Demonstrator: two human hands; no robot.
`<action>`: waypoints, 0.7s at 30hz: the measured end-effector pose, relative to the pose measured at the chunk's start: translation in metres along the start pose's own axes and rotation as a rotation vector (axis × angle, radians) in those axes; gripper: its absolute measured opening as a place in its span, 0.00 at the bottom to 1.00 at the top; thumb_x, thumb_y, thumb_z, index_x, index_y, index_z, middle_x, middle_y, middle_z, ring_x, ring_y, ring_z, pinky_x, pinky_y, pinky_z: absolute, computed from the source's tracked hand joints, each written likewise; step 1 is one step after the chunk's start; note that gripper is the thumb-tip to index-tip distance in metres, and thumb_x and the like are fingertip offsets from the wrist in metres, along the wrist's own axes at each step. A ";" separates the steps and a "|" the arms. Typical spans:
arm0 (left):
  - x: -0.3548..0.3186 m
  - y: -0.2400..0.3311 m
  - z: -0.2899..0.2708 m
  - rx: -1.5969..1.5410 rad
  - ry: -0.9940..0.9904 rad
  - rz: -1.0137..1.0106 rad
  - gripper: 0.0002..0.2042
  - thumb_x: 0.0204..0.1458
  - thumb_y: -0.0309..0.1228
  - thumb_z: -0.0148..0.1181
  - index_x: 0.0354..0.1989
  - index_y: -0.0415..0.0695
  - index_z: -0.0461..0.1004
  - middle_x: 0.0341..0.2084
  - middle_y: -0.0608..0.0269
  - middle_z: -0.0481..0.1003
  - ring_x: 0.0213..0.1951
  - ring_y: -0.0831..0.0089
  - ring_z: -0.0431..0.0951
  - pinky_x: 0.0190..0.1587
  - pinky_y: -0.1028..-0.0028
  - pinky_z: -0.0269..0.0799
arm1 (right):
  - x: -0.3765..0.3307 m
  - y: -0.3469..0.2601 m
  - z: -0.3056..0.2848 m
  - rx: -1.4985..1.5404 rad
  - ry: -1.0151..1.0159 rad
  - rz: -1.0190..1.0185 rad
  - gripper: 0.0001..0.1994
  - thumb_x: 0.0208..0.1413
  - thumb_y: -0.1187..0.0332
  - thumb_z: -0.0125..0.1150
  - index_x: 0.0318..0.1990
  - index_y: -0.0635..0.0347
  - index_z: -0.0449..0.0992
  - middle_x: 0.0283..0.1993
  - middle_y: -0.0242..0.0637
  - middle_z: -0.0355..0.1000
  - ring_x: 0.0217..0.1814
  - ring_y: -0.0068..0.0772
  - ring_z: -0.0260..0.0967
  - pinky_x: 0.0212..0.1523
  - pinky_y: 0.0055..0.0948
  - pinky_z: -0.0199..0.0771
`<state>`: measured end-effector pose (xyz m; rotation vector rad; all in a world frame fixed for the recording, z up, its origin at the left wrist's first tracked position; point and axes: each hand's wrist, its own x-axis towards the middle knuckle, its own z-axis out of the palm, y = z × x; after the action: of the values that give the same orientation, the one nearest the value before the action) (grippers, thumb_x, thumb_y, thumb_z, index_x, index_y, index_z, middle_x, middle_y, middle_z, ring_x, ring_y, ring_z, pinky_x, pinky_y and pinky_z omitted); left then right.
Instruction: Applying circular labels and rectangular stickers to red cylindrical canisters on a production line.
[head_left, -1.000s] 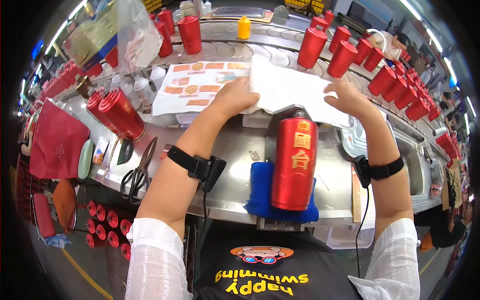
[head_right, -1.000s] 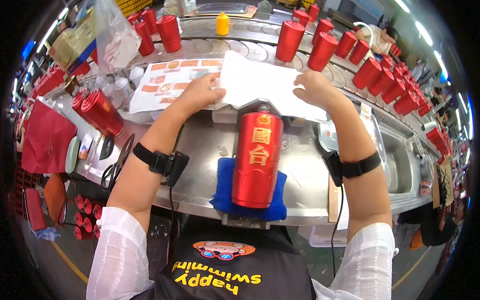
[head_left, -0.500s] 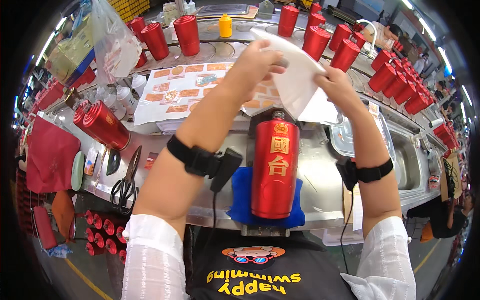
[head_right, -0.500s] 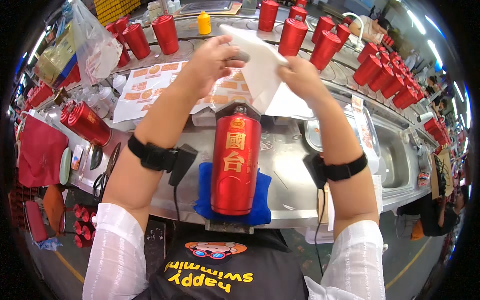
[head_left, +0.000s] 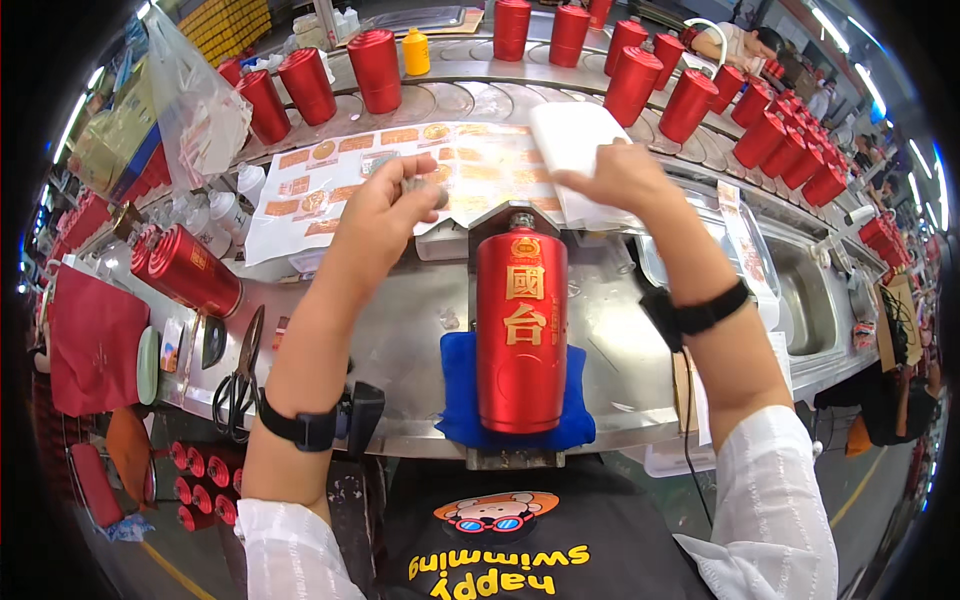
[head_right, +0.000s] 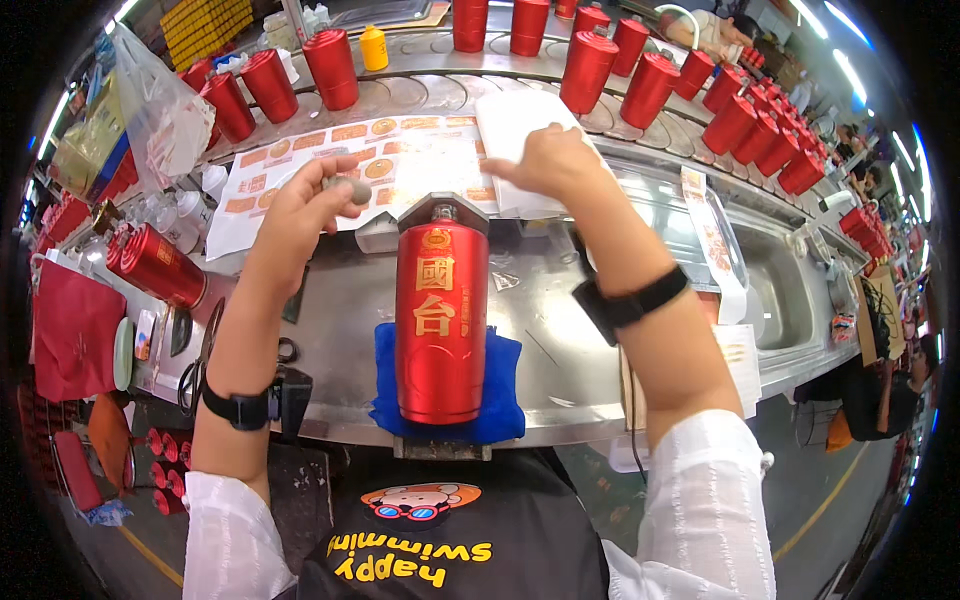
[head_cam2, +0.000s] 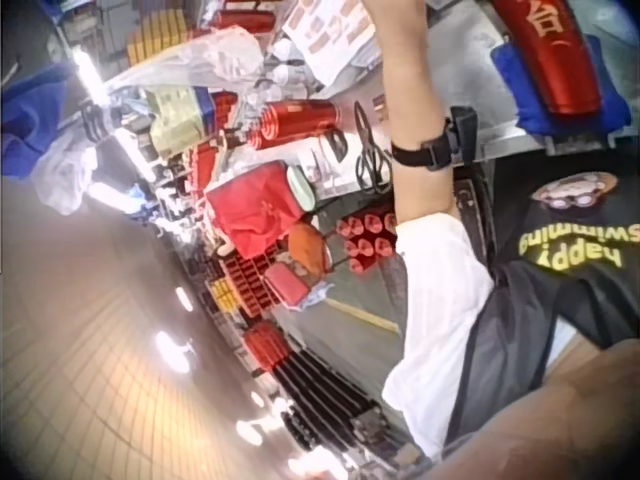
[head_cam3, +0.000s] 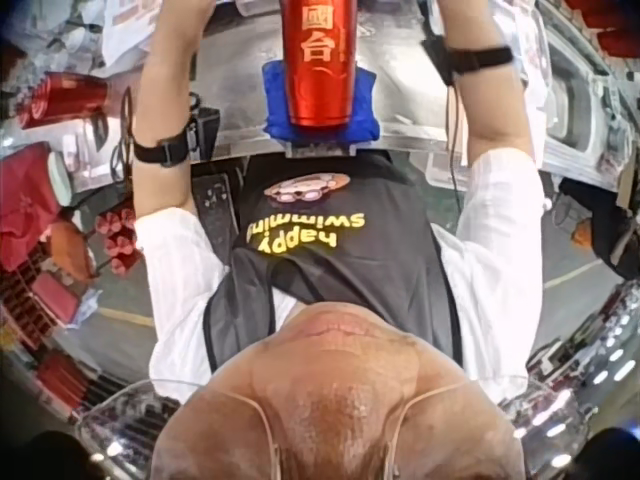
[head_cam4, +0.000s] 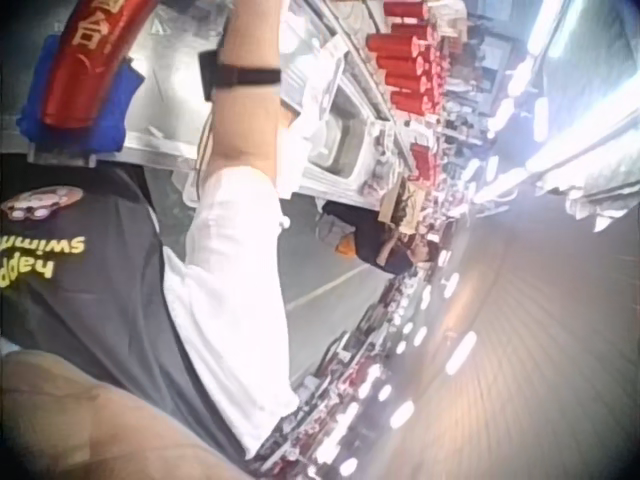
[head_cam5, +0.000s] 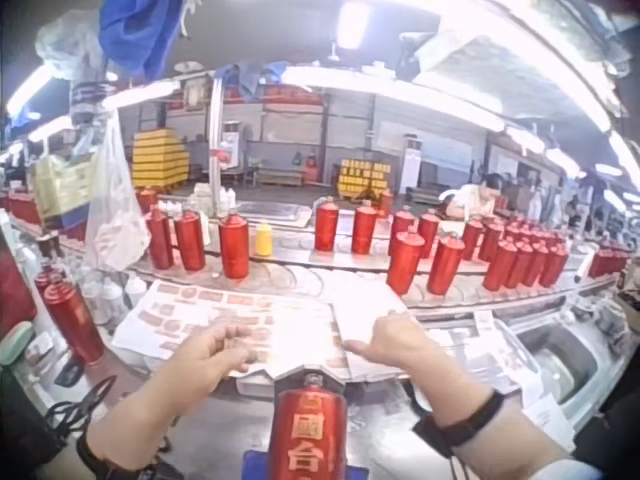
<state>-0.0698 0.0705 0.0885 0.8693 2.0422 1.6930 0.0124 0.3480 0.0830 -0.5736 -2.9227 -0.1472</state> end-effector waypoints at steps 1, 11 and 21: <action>-0.008 0.000 -0.001 0.005 -0.018 0.010 0.20 0.55 0.35 0.52 0.55 0.41 0.67 0.38 0.65 0.74 0.36 0.82 0.73 0.37 0.81 0.61 | 0.004 -0.009 0.006 0.006 -0.015 0.027 0.33 0.45 0.43 0.62 0.34 0.75 0.78 0.35 0.61 0.74 0.41 0.58 0.73 0.46 0.43 0.72; -0.100 -0.030 -0.035 -0.138 0.204 -0.089 0.16 0.57 0.31 0.52 0.53 0.39 0.69 0.37 0.66 0.75 0.35 0.83 0.72 0.37 0.83 0.63 | 0.027 0.046 -0.015 0.454 -0.193 0.112 0.16 0.46 0.71 0.50 0.41 0.70 0.74 0.34 0.42 0.74 0.36 0.34 0.72 0.37 0.35 0.71; -0.144 -0.075 -0.012 -0.250 0.178 -0.182 0.16 0.57 0.31 0.51 0.53 0.39 0.68 0.36 0.68 0.73 0.35 0.85 0.71 0.37 0.84 0.62 | 0.007 0.097 -0.082 1.200 -0.061 0.227 0.11 0.45 0.74 0.54 0.38 0.66 0.74 0.33 0.36 0.72 0.31 0.27 0.71 0.33 0.28 0.73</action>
<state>0.0138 -0.0397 0.0024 0.4526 1.8953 1.9250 0.0543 0.4292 0.1707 -0.6249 -2.3250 1.5048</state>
